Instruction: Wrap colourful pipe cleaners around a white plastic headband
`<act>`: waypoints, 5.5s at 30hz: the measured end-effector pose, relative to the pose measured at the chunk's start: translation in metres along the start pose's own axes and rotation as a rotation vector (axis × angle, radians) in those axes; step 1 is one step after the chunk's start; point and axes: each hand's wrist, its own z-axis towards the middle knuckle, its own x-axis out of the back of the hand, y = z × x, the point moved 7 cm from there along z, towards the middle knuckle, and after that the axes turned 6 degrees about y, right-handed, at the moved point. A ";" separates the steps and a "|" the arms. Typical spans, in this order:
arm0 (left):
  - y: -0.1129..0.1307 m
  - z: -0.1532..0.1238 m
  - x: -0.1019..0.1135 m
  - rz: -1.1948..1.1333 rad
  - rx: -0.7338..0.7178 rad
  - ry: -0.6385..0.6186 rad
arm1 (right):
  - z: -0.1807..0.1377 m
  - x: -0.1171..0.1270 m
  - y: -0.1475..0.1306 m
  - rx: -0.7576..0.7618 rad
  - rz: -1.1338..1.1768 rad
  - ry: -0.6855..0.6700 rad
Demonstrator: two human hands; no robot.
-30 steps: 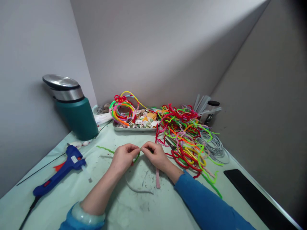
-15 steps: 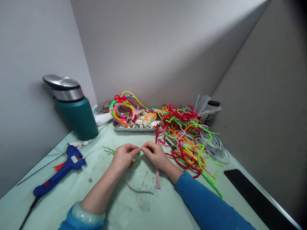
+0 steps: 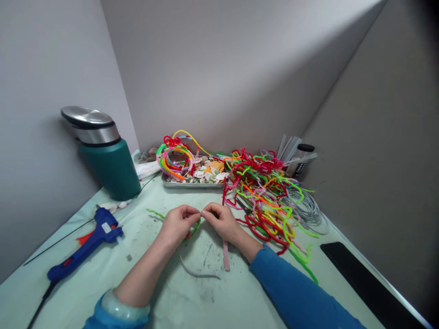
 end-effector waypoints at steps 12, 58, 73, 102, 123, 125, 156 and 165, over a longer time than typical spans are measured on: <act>0.007 -0.003 -0.006 0.042 -0.066 -0.075 | 0.001 0.001 0.001 -0.011 0.013 0.018; 0.037 -0.017 -0.001 0.533 -0.473 0.074 | 0.000 0.001 0.003 -0.010 -0.012 0.004; 0.025 -0.009 0.002 0.256 -0.220 0.015 | -0.001 0.000 -0.002 0.026 -0.050 -0.005; 0.027 -0.012 0.010 0.194 -0.143 0.050 | -0.004 -0.002 -0.008 0.044 -0.087 -0.040; 0.014 -0.010 -0.001 0.252 0.008 -0.032 | -0.004 -0.002 -0.005 0.076 -0.116 -0.020; 0.013 -0.011 -0.003 0.206 0.022 -0.041 | -0.004 -0.002 -0.005 0.075 -0.126 -0.012; 0.018 -0.006 0.003 0.448 -0.096 0.047 | -0.005 -0.004 -0.010 0.120 -0.173 -0.033; 0.020 -0.006 0.005 0.474 -0.124 0.075 | -0.005 -0.005 -0.012 0.114 -0.149 -0.045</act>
